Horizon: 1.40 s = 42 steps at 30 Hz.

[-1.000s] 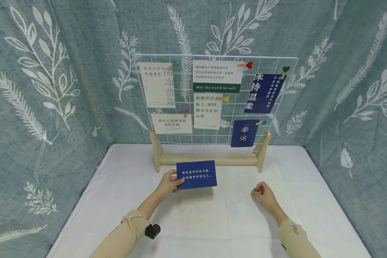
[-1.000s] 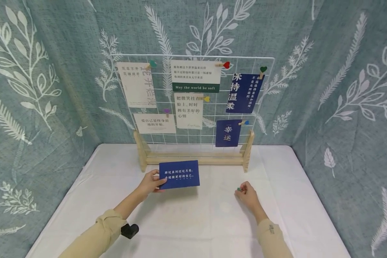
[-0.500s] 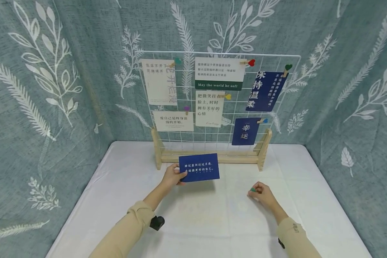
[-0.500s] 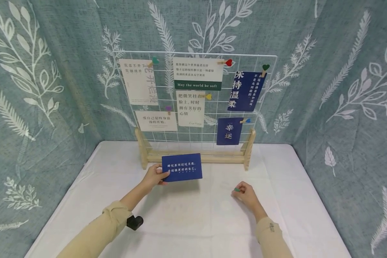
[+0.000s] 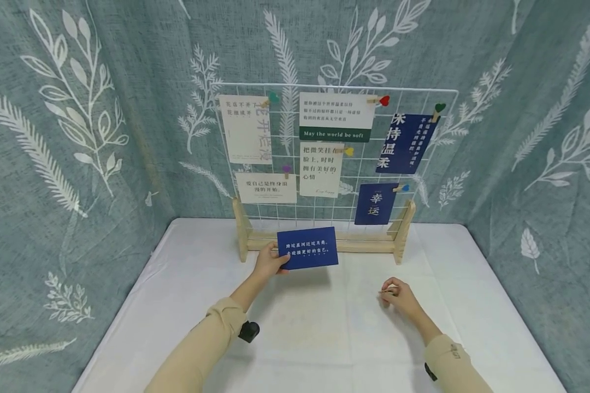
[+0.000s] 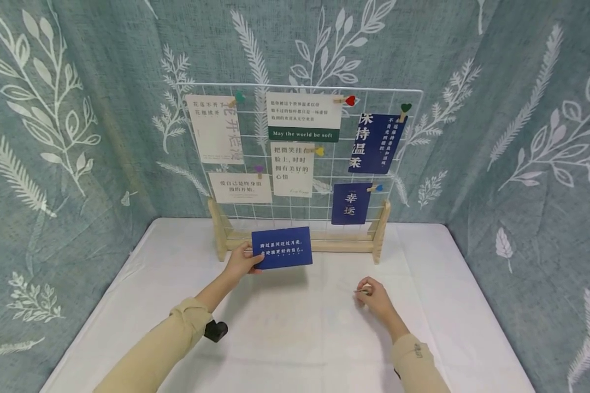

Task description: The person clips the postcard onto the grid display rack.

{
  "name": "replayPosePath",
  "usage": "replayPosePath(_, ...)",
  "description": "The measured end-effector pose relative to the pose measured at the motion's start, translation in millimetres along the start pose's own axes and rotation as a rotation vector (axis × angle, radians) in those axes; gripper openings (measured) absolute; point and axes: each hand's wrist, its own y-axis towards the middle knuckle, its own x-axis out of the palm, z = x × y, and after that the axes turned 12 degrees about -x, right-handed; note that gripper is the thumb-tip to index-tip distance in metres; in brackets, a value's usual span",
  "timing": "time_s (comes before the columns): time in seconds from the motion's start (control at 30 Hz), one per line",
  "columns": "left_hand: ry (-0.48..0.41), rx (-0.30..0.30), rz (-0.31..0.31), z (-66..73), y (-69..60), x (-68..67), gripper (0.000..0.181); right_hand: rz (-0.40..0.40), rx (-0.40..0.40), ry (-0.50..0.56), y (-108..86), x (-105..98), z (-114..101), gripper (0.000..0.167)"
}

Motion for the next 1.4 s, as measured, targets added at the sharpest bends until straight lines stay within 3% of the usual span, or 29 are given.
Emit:
replayPosePath(0.1, -0.005, 0.013, -0.018, 1.2, 7.9, 1.5, 0.024, -0.021, 0.015, -0.016, 2.1, -1, -1, 0.015)
replayPosePath(0.17, -0.026, 0.054, -0.061, -16.9, 38.8, 0.9, 0.026, 0.002, 0.029, -0.036, 4.6, -1, -4, 0.015)
replayPosePath(0.27, -0.050, 0.112, -0.117, -53.9, 99.4, 0.8, 0.028, 0.044, 0.035, -0.075, 8.1, 1, -7, 0.016)
replayPosePath(0.33, -0.071, 0.143, -0.139, -74.4, 131.4, 2.2, 0.026, 0.061, 0.028, -0.077, 9.1, 2, -9, 0.018)
replayPosePath(0.37, -0.062, 0.118, -0.121, -75.5, 135.9, 3.9, 0.026, 0.065, 0.020, -0.075, 9.1, 3, -10, 0.018)
replayPosePath(0.43, -0.068, 0.134, -0.126, -78.4, 140.9, 5.0, 0.025, 0.064, -0.014, -0.061, 8.4, 4, -11, 0.021)
replayPosePath(0.53, -0.058, 0.149, -0.110, -91.7, 163.0, 10.2, 0.027, 0.060, -0.089, -0.062, 7.3, 7, -13, 0.024)
replayPosePath(0.6, -0.064, 0.153, -0.119, -106.8, 188.2, 12.2, 0.031, 0.054, -0.138, -0.062, 7.2, 9, -14, 0.025)
replayPosePath(0.73, -0.054, 0.124, -0.108, -146.3, 257.3, 18.2, 0.040, 0.050, -0.171, -0.069, 8.3, 12, -15, 0.025)
replayPosePath(0.77, -0.059, 0.129, -0.117, -150.7, 265.5, 18.1, 0.041, 0.052, -0.165, -0.080, 8.7, 12, -15, 0.025)
replayPosePath(0.83, -0.055, 0.133, -0.121, -152.2, 271.0, 18.7, 0.042, 0.063, -0.145, -0.125, 9.5, 14, -17, 0.025)
replayPosePath(0.9, -0.052, 0.137, -0.122, -143.3, 261.2, 18.4, 0.040, 0.079, -0.120, -0.171, 10.0, 15, -20, 0.024)
replayPosePath(1.07, -0.010, 0.110, -0.076, -97.2, 201.9, 17.3, 0.033, 0.113, -0.099, -0.195, 11.2, 17, -27, 0.023)
replayPosePath(1.1, 0.012, 0.104, -0.062, -86.4, 184.3, 18.0, 0.032, 0.119, -0.101, -0.195, 11.8, 17, -28, 0.022)
replayPosePath(1.2, 0.016, 0.135, -0.052, -69.2, 160.4, 17.1, 0.032, 0.154, -0.099, -0.186, 14.6, 20, -31, 0.020)
replayPosePath(1.3, -0.018, 0.159, -0.062, -63.5, 152.3, 16.3, 0.030, 0.184, -0.085, -0.178, 18.2, 23, -33, 0.017)
replayPosePath(1.33, -0.041, 0.172, -0.072, -66.6, 159.5, 15.4, 0.030, 0.186, -0.079, -0.176, 19.3, 24, -33, 0.017)
replayPosePath(1.4, -0.055, 0.165, -0.075, -68.0, 162.1, 16.2, 0.030, 0.180, -0.066, -0.179, 21.2, 27, -32, 0.017)
